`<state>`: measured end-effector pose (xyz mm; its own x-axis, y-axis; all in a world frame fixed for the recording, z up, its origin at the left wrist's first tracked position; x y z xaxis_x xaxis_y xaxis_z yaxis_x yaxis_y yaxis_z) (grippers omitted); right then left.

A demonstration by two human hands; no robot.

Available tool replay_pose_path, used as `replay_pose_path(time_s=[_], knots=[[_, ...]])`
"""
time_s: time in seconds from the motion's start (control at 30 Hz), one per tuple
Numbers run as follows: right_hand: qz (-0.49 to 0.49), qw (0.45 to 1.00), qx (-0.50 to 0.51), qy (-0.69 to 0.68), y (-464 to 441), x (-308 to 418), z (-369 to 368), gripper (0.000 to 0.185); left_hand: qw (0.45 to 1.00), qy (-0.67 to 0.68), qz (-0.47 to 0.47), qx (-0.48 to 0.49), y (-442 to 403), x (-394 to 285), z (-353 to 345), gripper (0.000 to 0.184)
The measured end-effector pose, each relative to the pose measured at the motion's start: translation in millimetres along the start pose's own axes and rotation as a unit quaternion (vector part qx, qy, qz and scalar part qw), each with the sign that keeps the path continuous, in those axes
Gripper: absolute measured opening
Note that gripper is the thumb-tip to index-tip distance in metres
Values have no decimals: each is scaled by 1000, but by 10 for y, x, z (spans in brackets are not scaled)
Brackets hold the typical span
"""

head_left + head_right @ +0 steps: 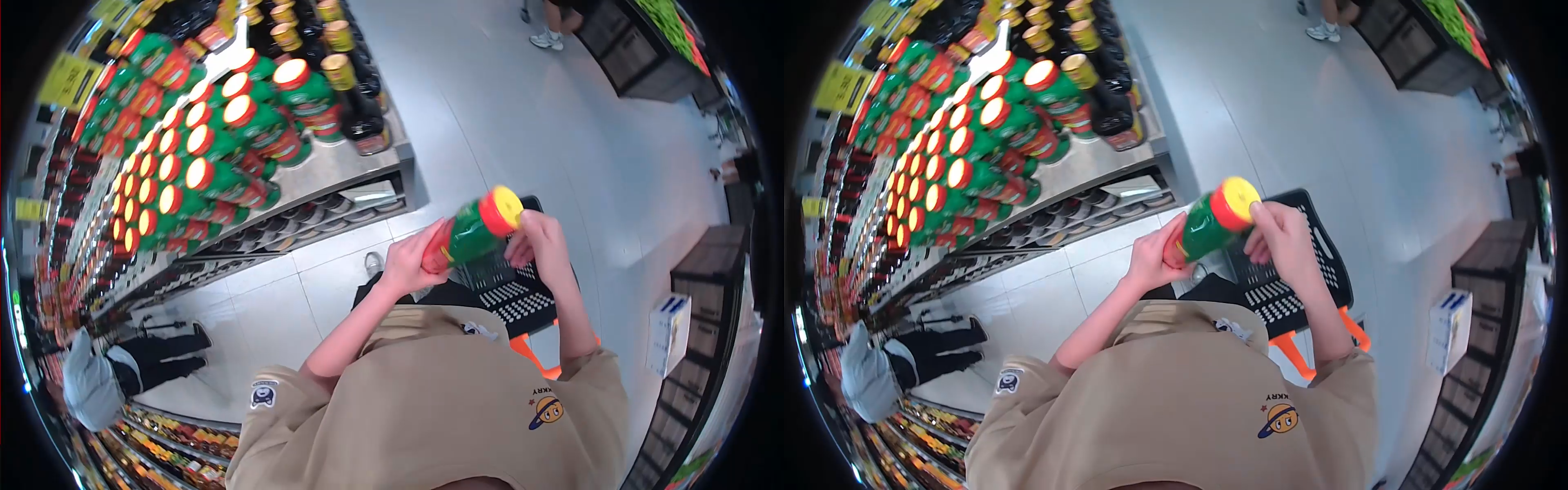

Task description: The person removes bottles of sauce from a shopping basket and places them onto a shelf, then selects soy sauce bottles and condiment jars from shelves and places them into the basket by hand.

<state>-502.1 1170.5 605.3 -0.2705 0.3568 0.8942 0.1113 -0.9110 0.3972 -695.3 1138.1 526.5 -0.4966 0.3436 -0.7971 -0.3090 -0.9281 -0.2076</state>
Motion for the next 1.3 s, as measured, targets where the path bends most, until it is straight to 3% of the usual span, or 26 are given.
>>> replay_pose_path(time_s=[0.03, 0.07, 0.13, 0.2, 0.27, 0.53, 0.73, 0.8, 0.87, 0.9, 0.93, 1.0, 1.03, 1.07, 1.1, 1.13, 1.17, 1.2, 1.27, 1.3], knots=[[34, 998, 29, -39, -173, -27, -125, 39, 978, 83, 163, 102, 53, 59, 106, 74], [61, 993, 58, -78, -332, -89, -295, 40, 978, 82, 168, 88, 129, 140, 185, 74], [63, 984, 83, -144, -537, -150, -755, 41, 942, 312, 96, -82, 244, 261, 447, 77], [-2, 916, 243, -320, -578, -181, -1317, 50, 908, 390, 131, -81, 362, 445, 590, 77], [1, 874, 249, -417, -701, -246, -1781, 48, 800, 564, 163, -122, 509, 638, 667, 76], [40, 866, 255, -429, -821, 324, -2582, 45, 792, 573, 131, -163, 591, 903, 1434, 72], [41, 873, 251, -416, -940, 298, -2761, 44, 780, 590, 142, -152, 597, 1074, 1561, 65], [65, 882, 250, -394, -957, 314, -2739, 53, 765, 606, 156, -150, 638, 1201, 1570, 63], [81, 901, 244, -350, -981, 315, -2717, 64, 600, 765, 232, -5, 715, 1314, 1351, 62], [95, 917, 240, -304, -985, 314, -2704, 75, 586, 784, 185, 88, 629, 1025, 1419, 68], [93, 918, 235, -306, -1013, 328, -2716, 75, 584, 785, 189, 92, 613, 1006, 1319, 68], [138, 821, 378, -404, -1011, 585, -2880, 94, 194, 945, 8, 261, 585, 659, 1221, 79], [140, 825, 359, -413, -1025, 671, -2891, 85, 171, 951, -16, 258, 567, 637, 1158, 88], [141, 825, 355, -416, -1080, 646, -2880, 85, 170, 950, -12, 260, 610, 693, 1180, 88], [99, 861, 281, -413, -1207, 516, -2830, 75, 461, 855, 131, 200, 505, 610, 1331, 84], [54, 888, 205, -408, -1214, 524, -2805, 64, 698, 658, 257, 118, 466, 754, 1474, 80], [94, 904, 168, -381, -1197, 685, -2751, 43, 730, 652, 186, 89, 444, 999, 1408, 65], [92, 905, 166, -382, -1181, 738, -2728, 43, 728, 652, 189, 90, 484, 1075, 1421, 65], [131, 945, 136, -268, -1248, 845, -2688, 37, 633, 746, 193, 76, 547, 1220, 1529, 54], [125, 955, 123, -240, -1277, 857, -2696, 39, 668, 701, 239, 79, 694, 1635, 1274, 54]])
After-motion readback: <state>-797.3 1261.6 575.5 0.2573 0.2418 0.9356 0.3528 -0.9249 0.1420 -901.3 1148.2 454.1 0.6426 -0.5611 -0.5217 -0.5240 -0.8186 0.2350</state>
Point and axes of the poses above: each hand's wrist, its own y-axis away from the middle knuckle, its own z-axis out of the back of the hand, x = y × z, the point moved 6 cm from there along -y, towards the middle knuckle, and after that the axes turned 2 degrees about -x, right-handed, at the moved point
